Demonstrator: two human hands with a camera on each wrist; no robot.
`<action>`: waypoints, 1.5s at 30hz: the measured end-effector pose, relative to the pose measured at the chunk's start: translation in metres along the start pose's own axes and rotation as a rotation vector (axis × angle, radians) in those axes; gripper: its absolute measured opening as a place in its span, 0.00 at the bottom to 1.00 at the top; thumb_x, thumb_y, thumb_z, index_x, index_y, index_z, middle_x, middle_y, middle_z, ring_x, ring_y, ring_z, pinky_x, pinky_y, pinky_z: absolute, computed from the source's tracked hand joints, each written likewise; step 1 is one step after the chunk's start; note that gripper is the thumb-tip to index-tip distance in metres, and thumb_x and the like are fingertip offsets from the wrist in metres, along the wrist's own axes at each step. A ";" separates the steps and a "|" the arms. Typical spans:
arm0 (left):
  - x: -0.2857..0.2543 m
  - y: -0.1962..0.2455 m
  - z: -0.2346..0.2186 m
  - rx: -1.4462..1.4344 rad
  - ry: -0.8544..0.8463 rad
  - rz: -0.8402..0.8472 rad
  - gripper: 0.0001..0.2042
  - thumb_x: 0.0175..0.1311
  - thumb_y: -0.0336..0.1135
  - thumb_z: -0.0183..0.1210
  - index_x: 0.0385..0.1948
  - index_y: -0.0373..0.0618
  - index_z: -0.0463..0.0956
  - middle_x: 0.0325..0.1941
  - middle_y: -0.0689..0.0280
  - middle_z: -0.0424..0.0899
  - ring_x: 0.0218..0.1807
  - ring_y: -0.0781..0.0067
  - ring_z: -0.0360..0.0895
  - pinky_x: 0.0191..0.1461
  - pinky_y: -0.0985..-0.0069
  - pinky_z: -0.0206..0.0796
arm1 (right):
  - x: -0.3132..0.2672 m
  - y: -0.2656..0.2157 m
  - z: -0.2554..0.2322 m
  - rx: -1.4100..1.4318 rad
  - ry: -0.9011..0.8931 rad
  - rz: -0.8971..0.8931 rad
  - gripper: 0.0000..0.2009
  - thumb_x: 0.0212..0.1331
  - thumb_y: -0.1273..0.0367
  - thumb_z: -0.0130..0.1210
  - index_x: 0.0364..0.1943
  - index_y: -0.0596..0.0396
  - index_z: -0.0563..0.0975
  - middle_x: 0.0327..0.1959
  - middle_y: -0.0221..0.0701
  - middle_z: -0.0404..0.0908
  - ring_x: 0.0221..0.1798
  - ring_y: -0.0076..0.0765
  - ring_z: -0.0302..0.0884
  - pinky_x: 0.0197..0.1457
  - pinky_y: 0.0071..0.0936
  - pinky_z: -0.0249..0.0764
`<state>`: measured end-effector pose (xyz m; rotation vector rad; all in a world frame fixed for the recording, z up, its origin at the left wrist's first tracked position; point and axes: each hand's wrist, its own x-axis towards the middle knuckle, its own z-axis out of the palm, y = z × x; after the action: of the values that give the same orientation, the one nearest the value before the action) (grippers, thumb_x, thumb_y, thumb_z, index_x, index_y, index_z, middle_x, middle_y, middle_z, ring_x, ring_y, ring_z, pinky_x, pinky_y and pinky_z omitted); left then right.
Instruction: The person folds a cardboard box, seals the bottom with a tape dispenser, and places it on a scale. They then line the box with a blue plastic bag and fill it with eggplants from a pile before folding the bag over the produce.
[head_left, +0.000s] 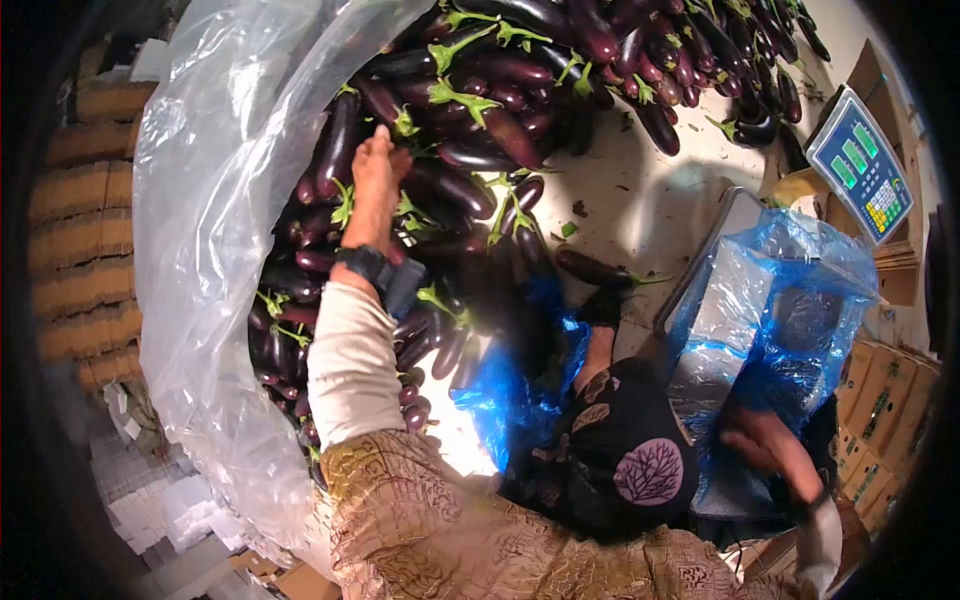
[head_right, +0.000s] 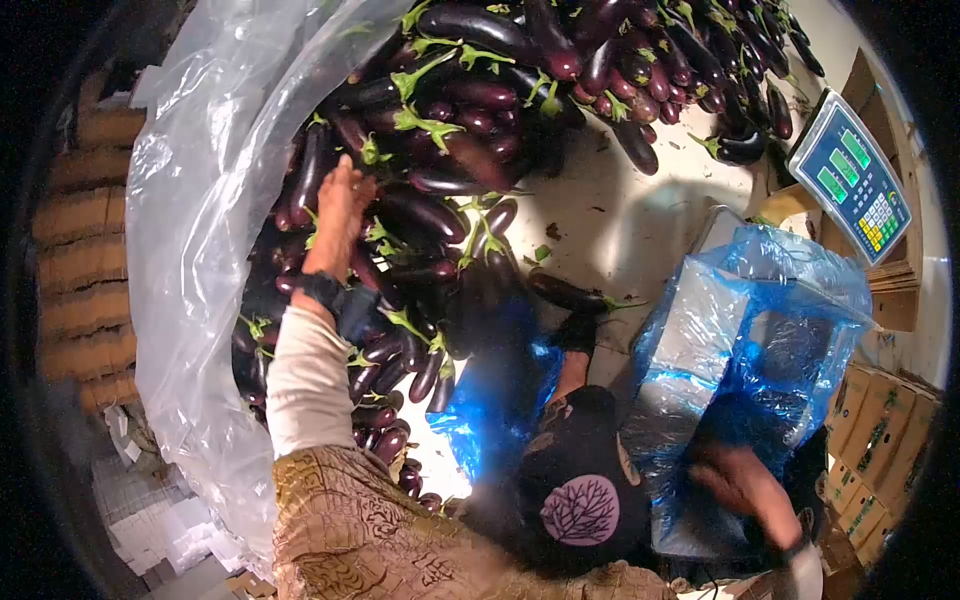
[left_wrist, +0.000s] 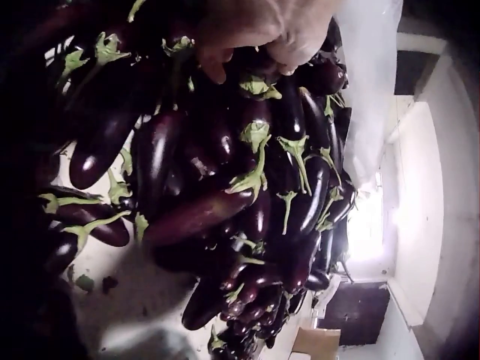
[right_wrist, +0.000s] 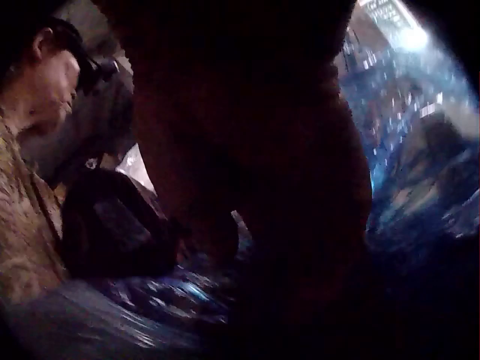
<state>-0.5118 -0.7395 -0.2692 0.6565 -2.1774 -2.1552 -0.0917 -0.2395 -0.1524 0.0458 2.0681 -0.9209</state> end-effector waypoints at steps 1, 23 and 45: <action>0.017 0.003 0.006 0.006 0.021 -0.017 0.23 0.65 0.51 0.60 0.49 0.40 0.70 0.44 0.61 0.77 0.41 0.64 0.76 0.43 0.65 0.72 | -0.022 -0.032 -0.020 0.099 -0.065 0.072 0.17 0.62 0.68 0.56 0.53 0.63 0.75 0.46 0.48 0.82 0.46 0.56 0.81 0.51 0.39 0.75; -0.174 -0.070 -0.001 -0.844 -0.810 -0.402 0.30 0.68 0.39 0.57 0.68 0.37 0.56 0.54 0.47 0.76 0.42 0.65 0.77 0.45 0.72 0.73 | 0.002 -0.077 -0.035 0.169 0.247 -0.058 0.17 0.57 0.74 0.62 0.52 0.61 0.77 0.44 0.44 0.83 0.44 0.43 0.83 0.43 0.33 0.79; -0.356 0.090 0.154 -0.105 -1.266 -0.169 0.32 0.63 0.23 0.57 0.70 0.40 0.55 0.57 0.58 0.76 0.55 0.73 0.74 0.57 0.78 0.66 | 0.031 -0.132 -0.075 1.060 0.575 -0.643 0.23 0.61 0.69 0.62 0.59 0.56 0.67 0.45 0.29 0.77 0.50 0.26 0.75 0.56 0.26 0.71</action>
<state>-0.2579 -0.4900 -0.0910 -0.8396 -2.3272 -3.2411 -0.2087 -0.2975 -0.0687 0.2350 1.8297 -2.5647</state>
